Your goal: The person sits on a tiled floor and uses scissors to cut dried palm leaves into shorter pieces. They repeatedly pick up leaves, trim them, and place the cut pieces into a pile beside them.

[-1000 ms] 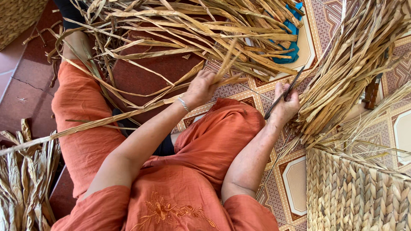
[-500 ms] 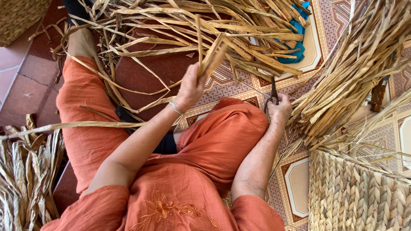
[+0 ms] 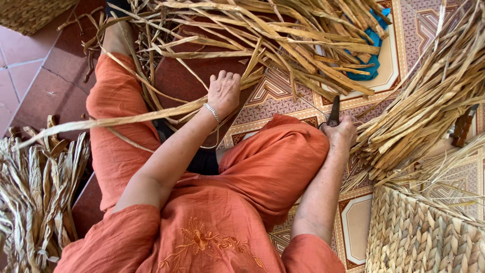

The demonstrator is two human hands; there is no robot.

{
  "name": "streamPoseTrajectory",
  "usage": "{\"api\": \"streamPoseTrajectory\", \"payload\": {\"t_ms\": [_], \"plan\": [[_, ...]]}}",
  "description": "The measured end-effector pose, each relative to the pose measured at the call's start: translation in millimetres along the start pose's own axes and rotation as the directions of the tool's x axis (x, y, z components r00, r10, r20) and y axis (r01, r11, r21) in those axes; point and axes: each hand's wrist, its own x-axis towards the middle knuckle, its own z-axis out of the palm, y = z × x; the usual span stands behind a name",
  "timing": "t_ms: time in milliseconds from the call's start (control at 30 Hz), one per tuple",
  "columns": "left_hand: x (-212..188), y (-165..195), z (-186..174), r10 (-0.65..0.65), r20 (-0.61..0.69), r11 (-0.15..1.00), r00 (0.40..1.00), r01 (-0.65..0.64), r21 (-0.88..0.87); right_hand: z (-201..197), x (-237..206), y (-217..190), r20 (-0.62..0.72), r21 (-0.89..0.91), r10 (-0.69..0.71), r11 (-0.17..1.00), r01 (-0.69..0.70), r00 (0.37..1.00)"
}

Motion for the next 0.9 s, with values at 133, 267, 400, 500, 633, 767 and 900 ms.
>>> {"api": "streamPoseTrajectory", "payload": {"t_ms": [133, 267, 400, 500, 633, 767, 900], "plan": [[5.9, -10.3, -9.9, -0.001, 0.101, 0.991, 0.995, 0.015, -0.136, -2.1, 5.1, -1.3, 0.066, -0.149, -0.024, 0.988, 0.034, 0.998], [4.6, -22.2, -50.3, 0.002, 0.133, 0.881, 0.991, 0.061, -0.47, -1.8, 5.2, -8.6, 0.197, -0.22, 0.105, 0.974, -0.06, 0.975], [-8.6, -40.3, -108.7, 0.155, -0.119, 0.65, 0.981, -0.192, -0.735, -16.1, -3.2, -23.2, 0.188, -0.302, 0.06, 0.953, -0.001, 0.98], [-27.0, -55.2, -145.1, 0.17, -0.018, 0.392, 0.985, -0.085, -0.916, -32.2, -18.7, -38.9, 0.208, -0.333, 0.013, 0.941, 0.059, 0.978], [-41.1, -58.6, -172.1, 0.195, -0.238, 0.368, 0.952, -0.296, -0.882, -47.8, -38.2, -71.5, 0.19, -0.309, 0.079, 0.951, -0.017, 0.979], [-55.2, -52.3, -186.2, 0.135, -0.212, 0.43, 0.968, -0.25, -0.868, -31.9, -82.1, -111.3, -0.022, 0.108, -0.352, 0.93, 0.352, 0.936], [-59.5, -48.2, -192.9, 0.218, -0.318, 0.504, 0.923, -0.385, -0.773, 35.7, -136.3, -191.2, 0.375, 0.116, -0.537, 0.836, 0.536, 0.756]]}}
